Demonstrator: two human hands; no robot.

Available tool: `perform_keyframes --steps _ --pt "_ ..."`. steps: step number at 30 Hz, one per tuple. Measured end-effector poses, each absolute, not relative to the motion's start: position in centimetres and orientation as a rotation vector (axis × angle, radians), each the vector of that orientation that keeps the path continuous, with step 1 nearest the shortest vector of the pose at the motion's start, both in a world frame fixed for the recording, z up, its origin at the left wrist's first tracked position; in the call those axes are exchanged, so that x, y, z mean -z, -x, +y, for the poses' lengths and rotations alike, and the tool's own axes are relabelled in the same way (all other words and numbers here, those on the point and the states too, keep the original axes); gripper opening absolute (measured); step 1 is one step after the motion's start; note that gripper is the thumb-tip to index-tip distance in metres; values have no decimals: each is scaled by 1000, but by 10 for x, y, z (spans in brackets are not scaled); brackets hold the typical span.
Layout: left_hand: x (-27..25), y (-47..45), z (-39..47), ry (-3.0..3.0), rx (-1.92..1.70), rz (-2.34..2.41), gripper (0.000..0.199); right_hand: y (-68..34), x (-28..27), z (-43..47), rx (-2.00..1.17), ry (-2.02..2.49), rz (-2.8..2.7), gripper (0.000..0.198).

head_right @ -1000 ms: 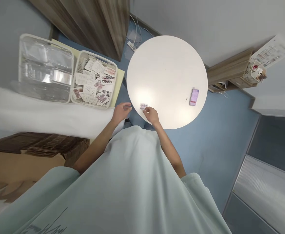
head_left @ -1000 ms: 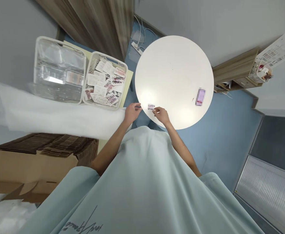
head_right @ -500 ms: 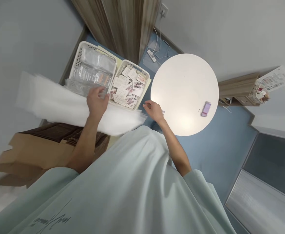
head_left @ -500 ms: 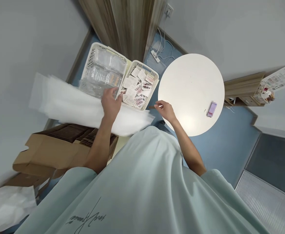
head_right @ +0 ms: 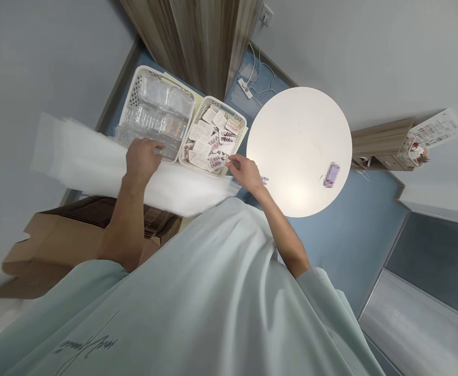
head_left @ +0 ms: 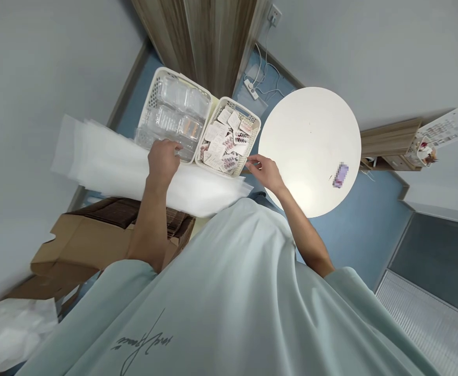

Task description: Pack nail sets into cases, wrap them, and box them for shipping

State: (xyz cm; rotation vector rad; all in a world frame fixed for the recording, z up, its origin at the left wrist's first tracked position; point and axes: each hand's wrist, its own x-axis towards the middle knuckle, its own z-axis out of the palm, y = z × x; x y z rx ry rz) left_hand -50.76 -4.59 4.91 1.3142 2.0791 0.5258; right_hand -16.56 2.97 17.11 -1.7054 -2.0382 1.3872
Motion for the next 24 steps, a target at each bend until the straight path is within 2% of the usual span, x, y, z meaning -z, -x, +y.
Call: perform_keyframes --steps 4,9,14,24 --pt "-72 510 -42 -1317 -590 2061 10 162 -175 27 -1402 1699 -2020 26" --pt "-126 489 -34 -1209 -857 1833 34 154 -181 19 -1443 1618 -1988 28" --pt "-170 427 -21 -1082 -929 1459 51 139 -191 9 -1534 1506 -1860 40" --pt "-195 294 -10 -979 -913 1268 62 36 -213 -8 -1612 1498 -1624 50"
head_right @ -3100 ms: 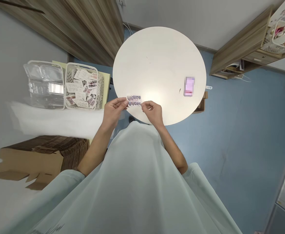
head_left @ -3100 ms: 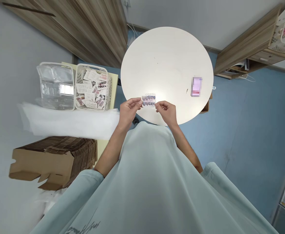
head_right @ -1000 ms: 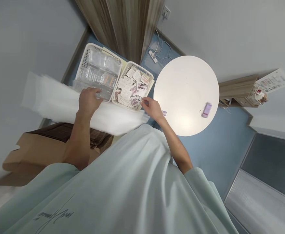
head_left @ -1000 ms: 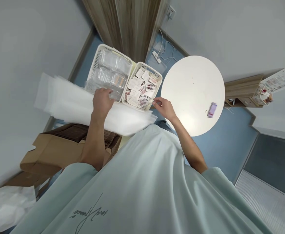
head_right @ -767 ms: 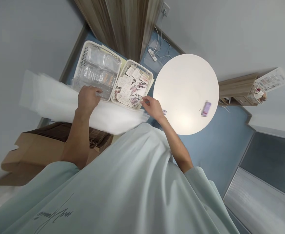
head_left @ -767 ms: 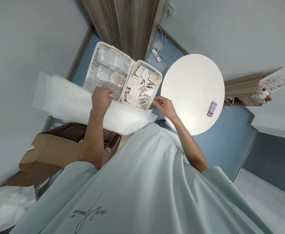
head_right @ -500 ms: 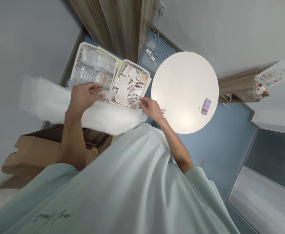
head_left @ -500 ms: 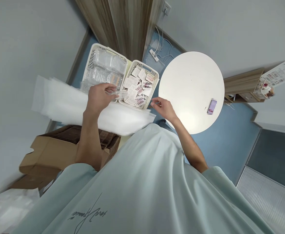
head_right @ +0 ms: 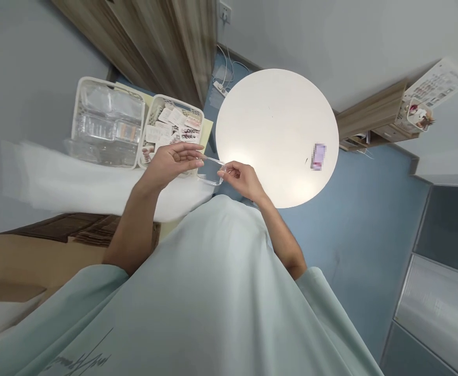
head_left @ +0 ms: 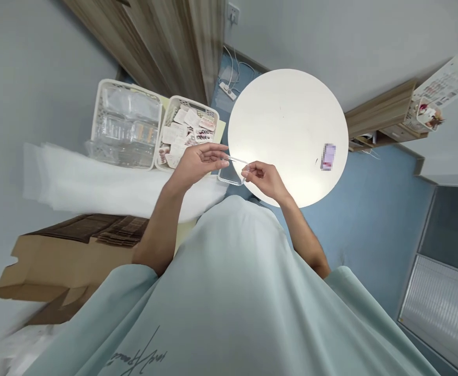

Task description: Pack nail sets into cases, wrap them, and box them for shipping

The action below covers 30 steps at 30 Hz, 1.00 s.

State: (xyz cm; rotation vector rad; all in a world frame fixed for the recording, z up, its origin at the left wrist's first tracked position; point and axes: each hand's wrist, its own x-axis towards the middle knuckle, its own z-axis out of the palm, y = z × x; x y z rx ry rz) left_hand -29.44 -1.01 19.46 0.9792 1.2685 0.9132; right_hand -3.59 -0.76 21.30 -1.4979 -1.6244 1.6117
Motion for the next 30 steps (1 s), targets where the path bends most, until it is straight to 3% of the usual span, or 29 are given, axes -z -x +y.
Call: perform_keyframes --steps 4,9,15,23,30 --pt "-193 239 -9 -939 -893 1245 66 -17 -202 -11 -1593 1491 -1489 51" --pt "-178 159 -12 -871 -873 1343 66 -71 -188 -14 -1280 1688 -1506 42" --pt "-169 79 -16 -831 -797 1452 60 -125 -172 -21 -1166 1806 -1724 56" --pt "-162 44 -17 -864 -717 1160 96 -182 -159 -20 -1596 1496 -1447 51" --pt "-157 36 -28 -812 -659 1134 97 -196 -156 -27 -1763 1436 -1353 50"
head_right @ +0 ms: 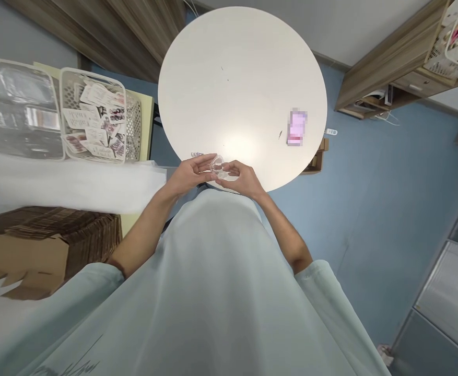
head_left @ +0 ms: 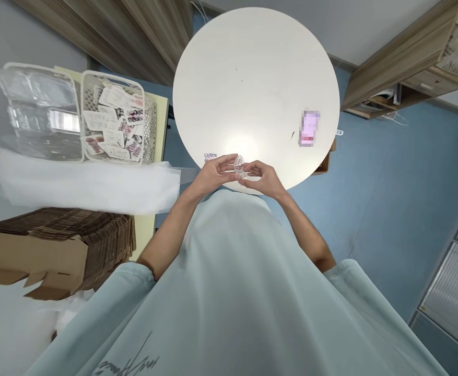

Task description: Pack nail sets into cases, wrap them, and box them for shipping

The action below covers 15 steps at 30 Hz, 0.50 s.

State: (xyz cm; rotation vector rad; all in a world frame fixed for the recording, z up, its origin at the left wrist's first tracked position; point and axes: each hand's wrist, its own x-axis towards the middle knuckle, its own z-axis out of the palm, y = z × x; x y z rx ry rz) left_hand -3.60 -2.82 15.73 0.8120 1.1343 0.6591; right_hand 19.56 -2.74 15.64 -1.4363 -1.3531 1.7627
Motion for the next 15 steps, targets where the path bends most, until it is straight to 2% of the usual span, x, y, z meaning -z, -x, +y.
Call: perform_keyframes --steps 15 --pt "-156 69 -45 -736 -631 1037 98 -187 -143 -44 -1914 1307 -1194 55"
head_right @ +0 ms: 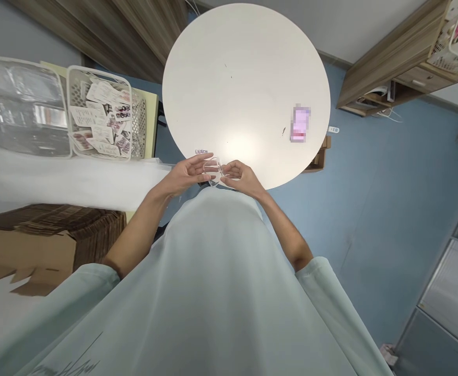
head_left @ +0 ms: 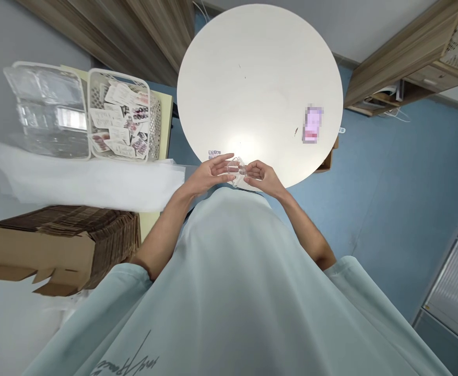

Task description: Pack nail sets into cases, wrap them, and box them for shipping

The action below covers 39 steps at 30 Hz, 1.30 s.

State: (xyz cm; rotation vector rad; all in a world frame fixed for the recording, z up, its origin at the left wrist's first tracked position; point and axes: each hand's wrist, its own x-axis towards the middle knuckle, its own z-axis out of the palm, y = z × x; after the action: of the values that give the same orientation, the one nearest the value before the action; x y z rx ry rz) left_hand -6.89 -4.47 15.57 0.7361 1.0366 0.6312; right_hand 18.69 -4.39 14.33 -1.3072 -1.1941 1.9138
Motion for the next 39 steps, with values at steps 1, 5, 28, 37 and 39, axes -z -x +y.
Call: perform_keyframes --steps 1,5,28,37,39 --pt "-154 71 -46 -723 -650 1028 99 -185 -143 -43 -1896 1302 -1194 55" --pt "-149 78 -55 -682 -711 983 103 -173 -133 -40 -1751 1351 -1162 58" --pt "-148 134 -67 -593 -769 1208 71 -112 -108 -13 -1790 1433 -1366 71" --pt "-139 181 -96 -387 -918 1400 61 -82 -37 24 -1528 1786 -1851 48" --pt "-140 189 -102 -352 -935 1432 59 -73 -19 28 -1458 1867 -2029 51"
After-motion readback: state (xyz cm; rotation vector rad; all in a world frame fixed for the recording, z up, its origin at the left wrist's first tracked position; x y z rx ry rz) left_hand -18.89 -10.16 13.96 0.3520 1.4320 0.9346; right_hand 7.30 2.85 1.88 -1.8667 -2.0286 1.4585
